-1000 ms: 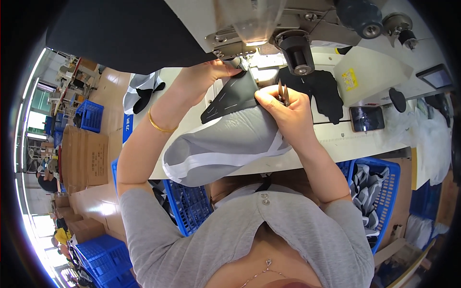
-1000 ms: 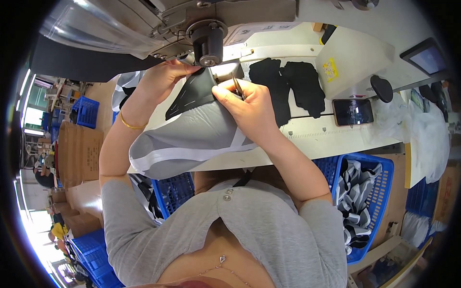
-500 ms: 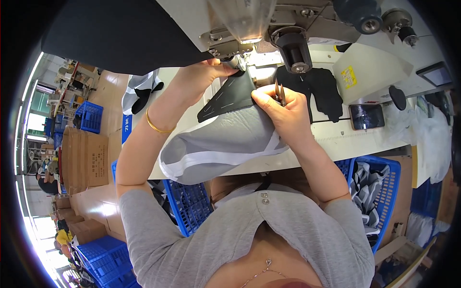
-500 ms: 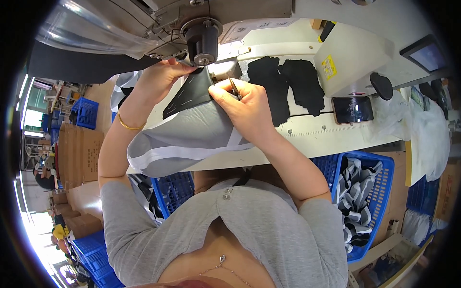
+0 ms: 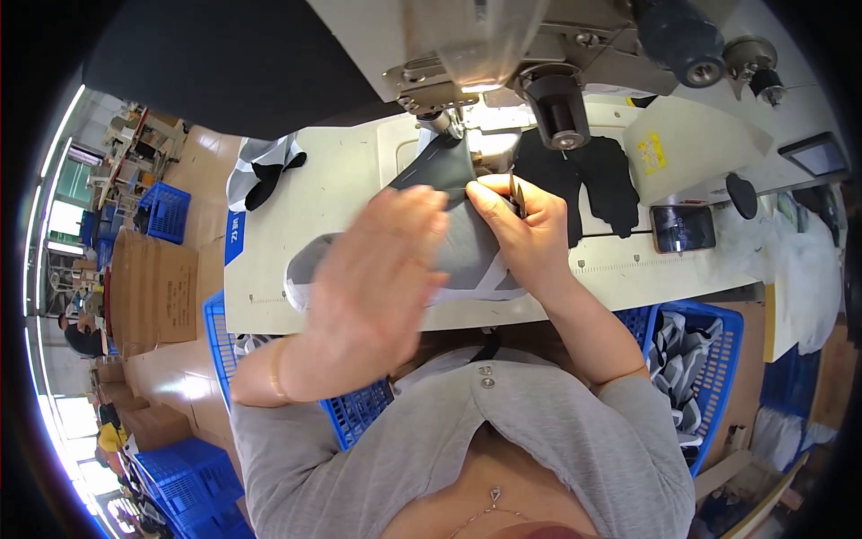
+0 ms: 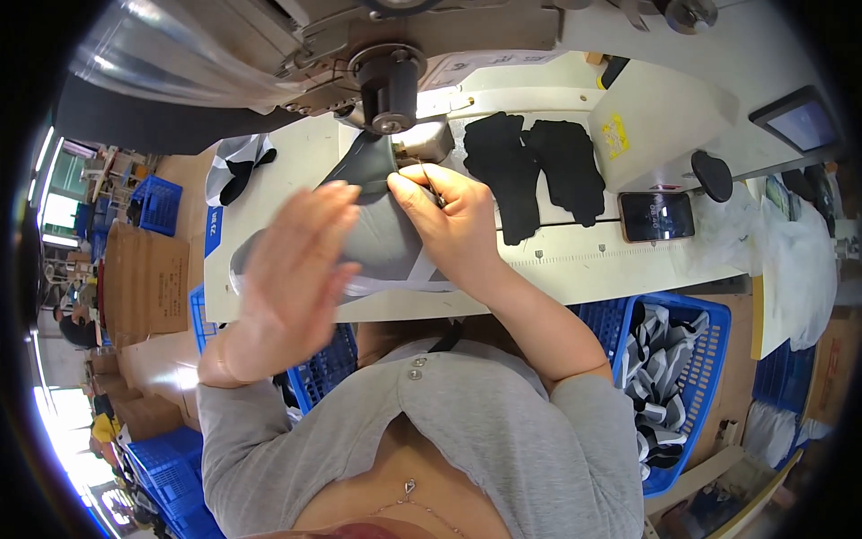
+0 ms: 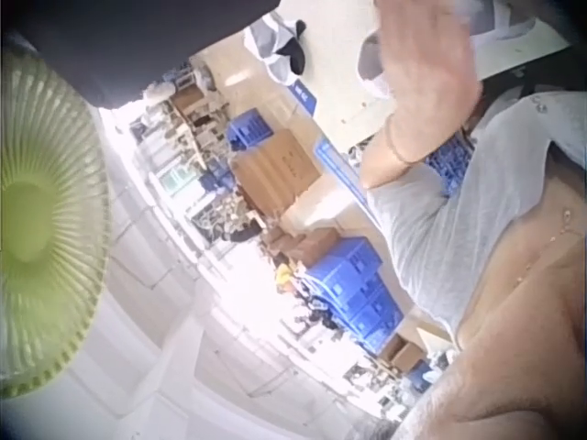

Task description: Using a heavy-duty sewing machine to stitch together black and gray shoe components.

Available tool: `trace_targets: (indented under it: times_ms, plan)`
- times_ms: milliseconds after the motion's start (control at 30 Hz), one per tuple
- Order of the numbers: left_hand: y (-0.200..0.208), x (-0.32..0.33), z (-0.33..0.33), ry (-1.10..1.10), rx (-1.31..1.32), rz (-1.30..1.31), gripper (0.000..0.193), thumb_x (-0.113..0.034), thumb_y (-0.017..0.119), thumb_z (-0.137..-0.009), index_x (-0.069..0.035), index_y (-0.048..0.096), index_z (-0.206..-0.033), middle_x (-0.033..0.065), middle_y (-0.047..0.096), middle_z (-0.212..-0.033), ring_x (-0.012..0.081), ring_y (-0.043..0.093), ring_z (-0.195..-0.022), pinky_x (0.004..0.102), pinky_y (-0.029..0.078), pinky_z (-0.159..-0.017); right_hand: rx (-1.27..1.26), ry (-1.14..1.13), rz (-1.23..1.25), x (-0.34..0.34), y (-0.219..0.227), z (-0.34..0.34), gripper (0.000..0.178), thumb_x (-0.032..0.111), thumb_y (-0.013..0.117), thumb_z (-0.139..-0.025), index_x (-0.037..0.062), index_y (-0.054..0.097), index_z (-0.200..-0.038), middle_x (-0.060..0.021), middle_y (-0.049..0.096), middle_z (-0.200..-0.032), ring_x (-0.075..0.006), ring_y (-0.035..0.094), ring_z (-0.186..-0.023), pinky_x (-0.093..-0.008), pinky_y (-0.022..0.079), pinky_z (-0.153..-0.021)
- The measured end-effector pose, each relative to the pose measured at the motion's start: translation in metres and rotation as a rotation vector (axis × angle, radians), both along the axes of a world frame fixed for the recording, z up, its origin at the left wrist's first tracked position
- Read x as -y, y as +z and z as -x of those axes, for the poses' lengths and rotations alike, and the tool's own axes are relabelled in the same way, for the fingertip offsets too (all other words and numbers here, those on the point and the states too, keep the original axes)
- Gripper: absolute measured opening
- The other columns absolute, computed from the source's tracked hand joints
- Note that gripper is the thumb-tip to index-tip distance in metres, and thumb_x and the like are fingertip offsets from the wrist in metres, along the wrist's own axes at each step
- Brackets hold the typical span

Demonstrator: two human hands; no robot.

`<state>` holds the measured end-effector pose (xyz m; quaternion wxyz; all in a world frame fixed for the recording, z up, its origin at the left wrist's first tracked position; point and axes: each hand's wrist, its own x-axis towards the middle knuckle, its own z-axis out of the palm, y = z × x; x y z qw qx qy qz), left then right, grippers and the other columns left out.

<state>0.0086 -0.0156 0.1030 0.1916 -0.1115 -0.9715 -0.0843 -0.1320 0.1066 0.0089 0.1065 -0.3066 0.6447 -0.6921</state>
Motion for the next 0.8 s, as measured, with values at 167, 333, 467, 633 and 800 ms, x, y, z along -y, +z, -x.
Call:
trace_targets:
  times_ms: [167,333,467,633,800]
  plan:
    - [-0.045,-0.010,0.030,0.031,-0.133,-0.211,0.044,-0.001,0.064,-0.081,0.013,0.054,-0.122,0.0274,0.054,-0.128,0.0410,0.051,-0.125,0.0475,0.039,-0.108,-0.010,0.003,0.143,0.005,-0.010,0.001,0.015,0.013,0.065,-0.092,-0.0006,0.070,-0.096,0.0008,0.062,-0.068,-0.0028,0.050,-0.063,-0.0220,0.041,-0.055]
    - [-0.062,-0.006,0.035,0.070,-0.226,-0.230,0.036,0.003,0.062,-0.082,0.011,0.059,-0.117,0.0238,0.058,-0.127,0.0377,0.055,-0.121,0.0464,0.042,-0.106,0.058,0.053,0.119,0.003,-0.015,0.001,0.015,0.012,0.063,-0.093,-0.0011,0.070,-0.097,0.0039,0.062,-0.071,-0.0004,0.049,-0.065,-0.0200,0.041,-0.056]
    - [-0.062,-0.006,0.035,0.075,-0.244,-0.223,0.032,0.004,0.062,-0.082,0.011,0.062,-0.113,0.0225,0.061,-0.124,0.0371,0.058,-0.117,0.0462,0.044,-0.105,0.128,0.058,0.185,0.006,-0.011,0.000,0.016,0.012,0.063,-0.093,-0.0017,0.069,-0.096,0.0032,0.063,-0.073,-0.0005,0.050,-0.067,-0.0199,0.042,-0.058]
    - [-0.060,-0.003,0.041,0.064,-0.279,-0.174,0.030,0.004,0.062,-0.082,0.011,0.062,-0.111,0.0232,0.062,-0.121,0.0369,0.059,-0.116,0.0460,0.045,-0.103,0.150,0.074,0.186,0.008,-0.007,0.006,0.016,0.013,0.061,-0.094,-0.0023,0.069,-0.094,0.0016,0.066,-0.076,-0.0017,0.052,-0.071,-0.0212,0.045,-0.062]
    - [-0.057,0.000,0.047,0.077,-0.294,-0.137,0.031,0.003,0.062,-0.082,0.011,0.062,-0.112,0.0233,0.061,-0.122,0.0365,0.059,-0.116,0.0458,0.046,-0.103,0.165,0.072,0.207,0.013,-0.003,0.008,0.018,0.014,0.061,-0.095,-0.0023,0.068,-0.091,0.0026,0.064,-0.075,-0.0010,0.051,-0.071,-0.0209,0.043,-0.061]
